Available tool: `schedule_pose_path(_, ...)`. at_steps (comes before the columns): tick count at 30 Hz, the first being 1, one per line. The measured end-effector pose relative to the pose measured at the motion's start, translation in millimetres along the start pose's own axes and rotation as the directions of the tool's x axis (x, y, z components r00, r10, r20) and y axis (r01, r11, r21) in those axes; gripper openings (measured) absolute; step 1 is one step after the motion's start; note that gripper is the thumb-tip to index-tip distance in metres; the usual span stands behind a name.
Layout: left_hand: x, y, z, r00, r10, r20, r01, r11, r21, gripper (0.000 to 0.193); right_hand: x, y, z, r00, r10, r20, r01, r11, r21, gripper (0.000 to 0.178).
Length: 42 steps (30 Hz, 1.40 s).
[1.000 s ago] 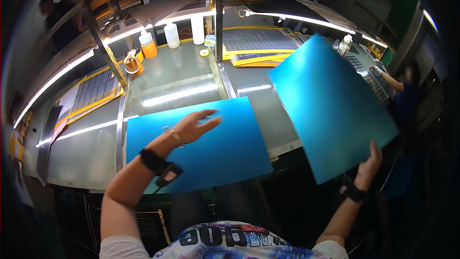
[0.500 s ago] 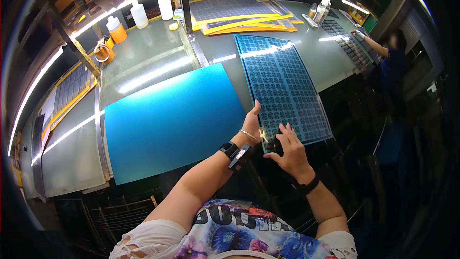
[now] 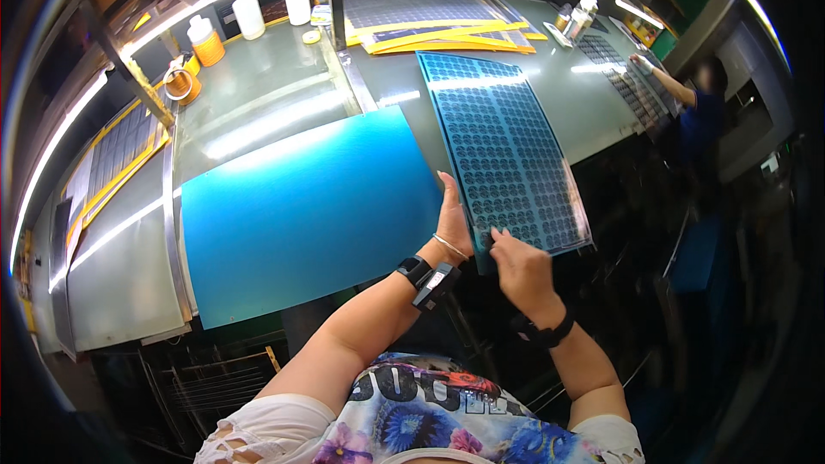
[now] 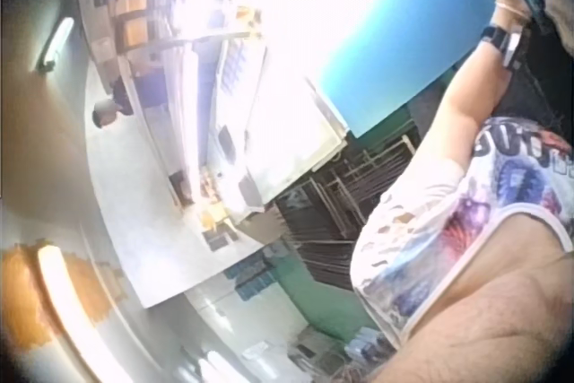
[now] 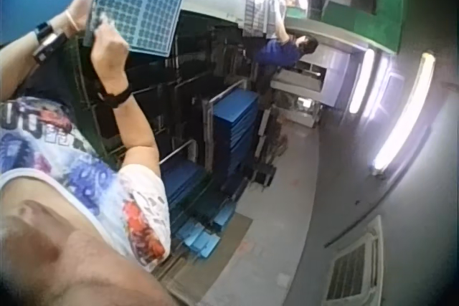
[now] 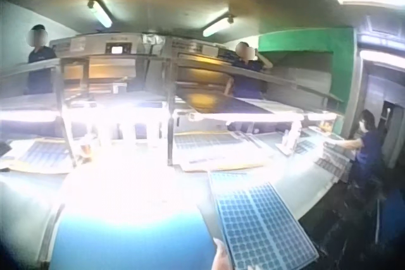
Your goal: Inspect and align patterned sheets on a backlight table.
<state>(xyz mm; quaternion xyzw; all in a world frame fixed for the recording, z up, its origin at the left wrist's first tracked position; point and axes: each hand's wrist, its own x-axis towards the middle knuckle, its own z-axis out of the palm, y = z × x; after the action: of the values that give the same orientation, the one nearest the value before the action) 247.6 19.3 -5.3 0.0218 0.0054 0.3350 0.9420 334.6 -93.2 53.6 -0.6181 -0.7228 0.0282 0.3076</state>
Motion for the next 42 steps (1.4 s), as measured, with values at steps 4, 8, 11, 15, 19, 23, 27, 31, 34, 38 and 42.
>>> schedule_pose_path(4, 29.4, -6.8, -36.1, 0.841, 0.103, -0.531, 0.144, 0.903, 0.404, 0.059, 60.6, 15.3, -74.6, 0.950, 0.163, -0.266, -0.169, 0.986, -0.003, 0.011)
schedule_pose_path(8, 49.7, -6.3, -93.0, 0.713, 0.375, -0.593, 0.120, 0.768, 0.629, 0.075, 97.1, -33.7, -135.0, 0.869, -0.321, -0.376, 0.156, 0.900, -0.407, 0.008)
schedule_pose_path(11, 48.7, -16.1, -42.5, 0.627, 0.403, -0.667, 0.250, 0.706, 0.663, 0.077, 78.4, -67.3, -175.7, 0.771, -0.543, -0.332, 0.301, 0.771, -0.562, 0.009)
schedule_pose_path(15, 24.3, 16.3, -114.8, 0.951, 0.089, 0.296, -0.307, 0.376, 0.874, 0.062, 62.1, -45.1, -172.8, 0.851, -0.442, -0.286, 0.264, 0.828, -0.495, 0.009)
schedule_pose_path(19, -38.5, 115.1, -75.8, 0.950, 0.185, 0.252, -0.312, 0.572, 0.758, 0.063, 26.4, 18.3, -107.1, 0.960, -0.049, -0.274, 0.072, 0.995, 0.073, 0.014)
schedule_pose_path(23, -212.2, 228.8, -45.4, 0.928, 0.335, 0.163, -0.368, 0.755, 0.543, 0.066, 5.6, 21.2, -26.6, 0.934, 0.349, 0.078, -0.314, 0.695, 0.647, 0.023)
schedule_pose_path(27, -289.2, 264.7, -1.2, 0.901, 0.434, -0.023, -0.366, 0.787, 0.497, 0.075, 5.2, -7.7, 39.6, 0.751, 0.522, 0.403, -0.588, 0.252, 0.769, 0.020)
schedule_pose_path(31, -326.7, 296.4, 20.2, 0.861, 0.473, -0.187, -0.244, 0.706, 0.665, 0.085, 4.3, -5.7, 63.3, 0.714, 0.564, 0.414, -0.587, 0.162, 0.793, 0.015)
schedule_pose_path(34, -336.2, 300.3, 30.3, 0.731, 0.625, -0.275, -0.154, 0.543, 0.826, 0.067, 9.3, -1.3, 69.5, 0.737, 0.517, 0.436, -0.600, 0.203, 0.774, 0.010)
schedule_pose_path(38, -332.7, 334.0, 21.6, 0.501, 0.779, -0.377, 0.360, 0.209, 0.909, 0.025, 16.3, -1.5, 74.1, 0.940, 0.331, 0.085, -0.341, 0.893, 0.293, 0.007)
schedule_pose_path(42, -332.0, 358.2, 18.0, 0.516, 0.800, -0.307, 0.366, 0.118, 0.923, 0.024, 15.1, -2.6, 82.0, 0.848, 0.500, 0.178, -0.523, 0.732, 0.436, 0.015)
